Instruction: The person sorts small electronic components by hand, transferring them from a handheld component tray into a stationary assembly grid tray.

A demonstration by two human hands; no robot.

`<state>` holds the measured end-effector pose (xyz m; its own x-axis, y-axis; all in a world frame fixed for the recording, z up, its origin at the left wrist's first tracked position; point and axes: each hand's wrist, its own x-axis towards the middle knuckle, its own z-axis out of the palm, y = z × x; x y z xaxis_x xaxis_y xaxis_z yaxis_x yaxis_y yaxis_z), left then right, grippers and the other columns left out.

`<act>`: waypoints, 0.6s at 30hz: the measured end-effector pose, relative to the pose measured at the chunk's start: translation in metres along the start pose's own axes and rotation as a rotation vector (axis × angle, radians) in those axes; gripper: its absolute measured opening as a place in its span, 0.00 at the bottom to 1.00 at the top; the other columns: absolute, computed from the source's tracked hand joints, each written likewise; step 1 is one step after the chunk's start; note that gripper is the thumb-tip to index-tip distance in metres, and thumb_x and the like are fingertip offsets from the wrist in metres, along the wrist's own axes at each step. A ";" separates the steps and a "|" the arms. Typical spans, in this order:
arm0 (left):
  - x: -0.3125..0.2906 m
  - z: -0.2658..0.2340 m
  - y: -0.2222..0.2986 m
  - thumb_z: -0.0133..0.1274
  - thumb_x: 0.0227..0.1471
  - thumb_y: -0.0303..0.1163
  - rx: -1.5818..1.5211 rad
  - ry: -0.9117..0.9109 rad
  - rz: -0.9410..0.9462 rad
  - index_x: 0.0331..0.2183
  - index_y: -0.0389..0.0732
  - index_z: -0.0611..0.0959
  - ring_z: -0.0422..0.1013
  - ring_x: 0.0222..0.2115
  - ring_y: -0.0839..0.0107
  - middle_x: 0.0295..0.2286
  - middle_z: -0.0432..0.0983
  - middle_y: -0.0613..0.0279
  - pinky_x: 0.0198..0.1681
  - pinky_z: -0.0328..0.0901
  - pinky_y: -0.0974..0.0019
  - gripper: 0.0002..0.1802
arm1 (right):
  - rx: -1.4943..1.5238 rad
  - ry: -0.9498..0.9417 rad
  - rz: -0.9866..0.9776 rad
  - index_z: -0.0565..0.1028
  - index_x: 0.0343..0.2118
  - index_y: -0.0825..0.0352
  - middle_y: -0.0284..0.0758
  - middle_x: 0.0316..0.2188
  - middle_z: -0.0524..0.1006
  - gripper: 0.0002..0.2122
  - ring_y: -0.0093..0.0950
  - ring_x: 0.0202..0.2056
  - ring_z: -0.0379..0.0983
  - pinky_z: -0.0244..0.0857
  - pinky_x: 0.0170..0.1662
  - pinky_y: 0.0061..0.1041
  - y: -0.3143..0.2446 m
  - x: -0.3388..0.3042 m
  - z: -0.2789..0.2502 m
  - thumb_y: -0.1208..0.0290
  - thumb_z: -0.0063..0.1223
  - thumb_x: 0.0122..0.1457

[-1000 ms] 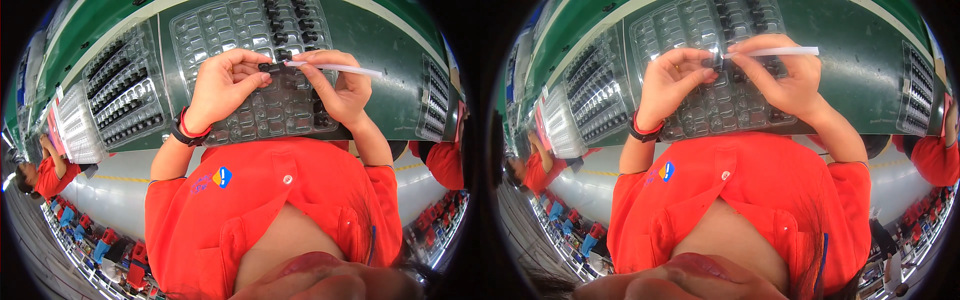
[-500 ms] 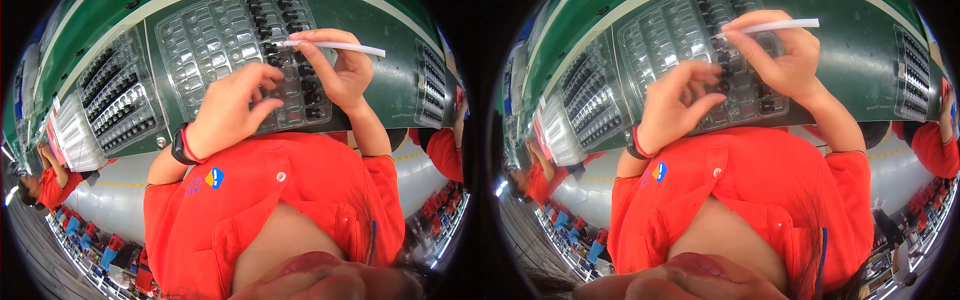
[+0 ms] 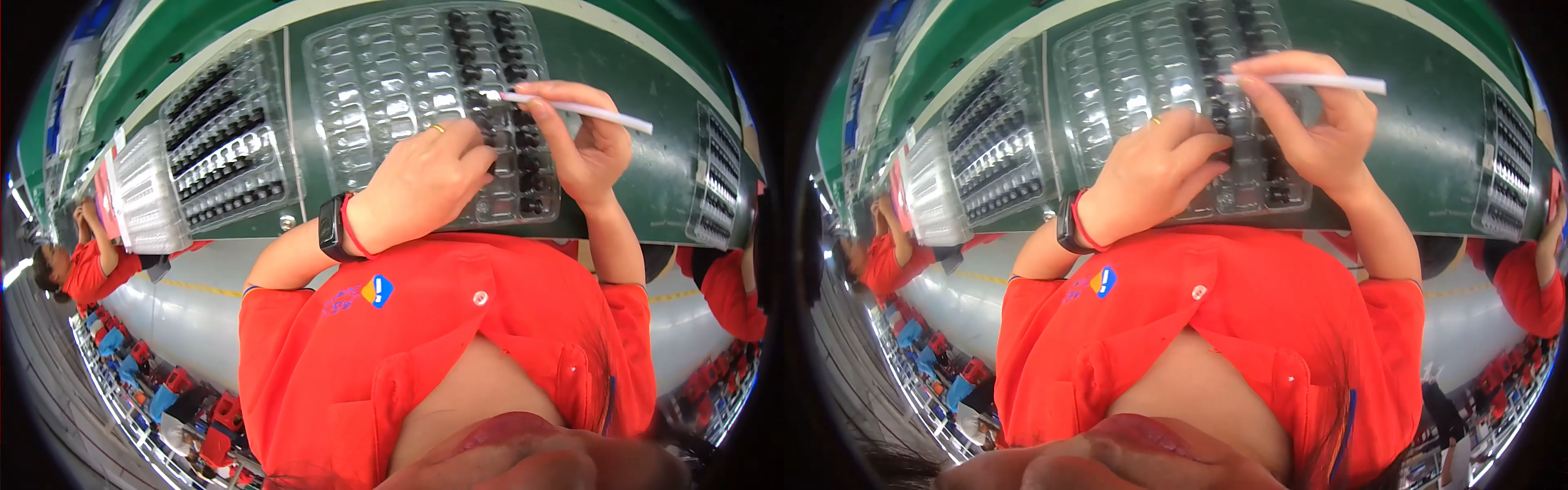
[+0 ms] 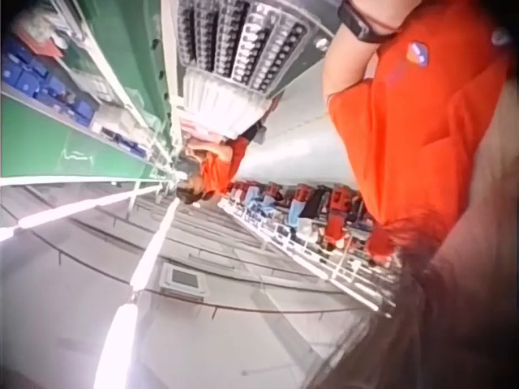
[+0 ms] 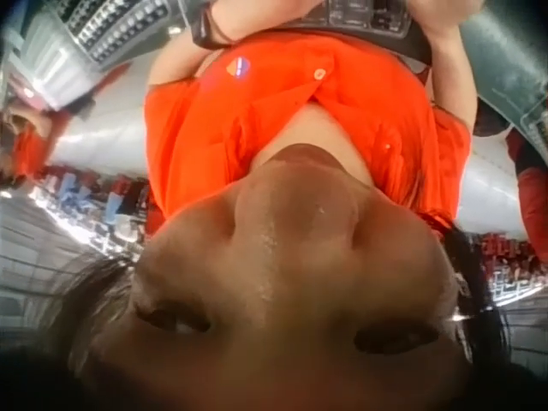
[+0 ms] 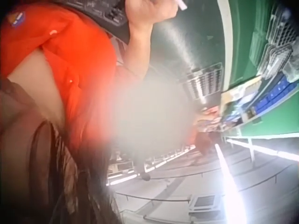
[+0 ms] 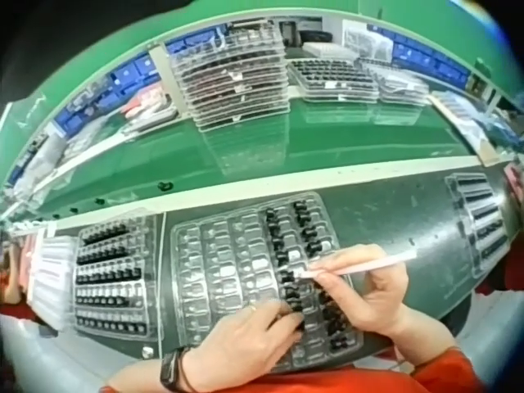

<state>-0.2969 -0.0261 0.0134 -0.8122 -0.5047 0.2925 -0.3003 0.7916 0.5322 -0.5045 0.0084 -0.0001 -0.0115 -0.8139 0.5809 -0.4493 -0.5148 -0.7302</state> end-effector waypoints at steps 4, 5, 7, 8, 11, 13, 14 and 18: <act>0.023 -0.044 -0.044 0.58 0.42 0.28 0.195 0.141 0.013 0.29 0.41 0.80 0.72 0.30 0.62 0.27 0.71 0.59 0.30 0.69 0.63 0.07 | 0.024 0.020 0.016 0.71 0.39 0.76 0.47 0.35 0.78 0.09 0.31 0.37 0.77 0.72 0.41 0.25 0.002 -0.002 0.000 0.88 0.53 0.55; 0.033 -0.059 -0.070 0.58 0.43 0.28 0.272 0.192 0.034 0.30 0.41 0.82 0.73 0.30 0.63 0.28 0.74 0.60 0.31 0.69 0.65 0.07 | 0.022 0.023 0.013 0.71 0.39 0.76 0.47 0.35 0.78 0.09 0.31 0.37 0.77 0.72 0.41 0.25 0.002 -0.003 0.000 0.88 0.53 0.55; 0.053 -0.093 -0.105 0.60 0.39 0.26 0.327 0.228 -0.183 0.33 0.33 0.81 0.74 0.34 0.52 0.29 0.78 0.48 0.37 0.68 0.59 0.14 | 0.027 0.021 0.031 0.71 0.38 0.76 0.47 0.35 0.78 0.08 0.31 0.37 0.77 0.72 0.41 0.25 0.003 -0.004 0.000 0.87 0.53 0.55; 0.056 -0.104 -0.134 0.60 0.39 0.27 0.349 0.221 -0.243 0.34 0.34 0.81 0.74 0.34 0.52 0.30 0.77 0.47 0.38 0.68 0.59 0.15 | 0.027 0.022 0.019 0.71 0.38 0.76 0.47 0.35 0.78 0.08 0.31 0.37 0.77 0.72 0.41 0.25 0.002 -0.004 0.000 0.87 0.53 0.55; 0.047 -0.124 -0.219 0.60 0.38 0.27 0.423 0.268 -0.338 0.36 0.35 0.81 0.74 0.35 0.51 0.32 0.77 0.46 0.39 0.68 0.59 0.17 | 0.049 0.010 -0.027 0.71 0.38 0.75 0.46 0.34 0.78 0.09 0.32 0.37 0.77 0.72 0.41 0.25 -0.003 0.004 0.003 0.87 0.54 0.54; 0.050 -0.119 -0.238 0.59 0.37 0.26 0.411 0.251 -0.358 0.37 0.35 0.81 0.74 0.35 0.51 0.34 0.78 0.45 0.39 0.68 0.59 0.19 | 0.037 0.015 -0.021 0.71 0.38 0.75 0.45 0.34 0.78 0.09 0.32 0.38 0.77 0.71 0.42 0.25 -0.002 0.001 0.003 0.87 0.54 0.54; 0.052 -0.116 -0.242 0.59 0.36 0.26 0.349 0.221 -0.394 0.38 0.35 0.82 0.74 0.35 0.51 0.35 0.78 0.45 0.39 0.69 0.59 0.20 | 0.053 0.021 0.009 0.71 0.38 0.75 0.45 0.34 0.78 0.09 0.32 0.38 0.77 0.71 0.42 0.26 -0.003 0.000 0.003 0.87 0.54 0.54; 0.055 -0.108 -0.264 0.59 0.44 0.28 0.514 0.160 -0.324 0.37 0.40 0.83 0.76 0.34 0.63 0.32 0.80 0.57 0.37 0.70 0.65 0.14 | 0.034 0.009 0.021 0.71 0.37 0.74 0.44 0.33 0.78 0.08 0.33 0.37 0.77 0.71 0.42 0.27 -0.006 -0.001 0.003 0.88 0.54 0.54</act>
<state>-0.2086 -0.3002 -0.0256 -0.5667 -0.7606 0.3167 -0.7529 0.6342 0.1757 -0.4992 0.0118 0.0031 -0.0283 -0.8224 0.5681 -0.4181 -0.5065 -0.7541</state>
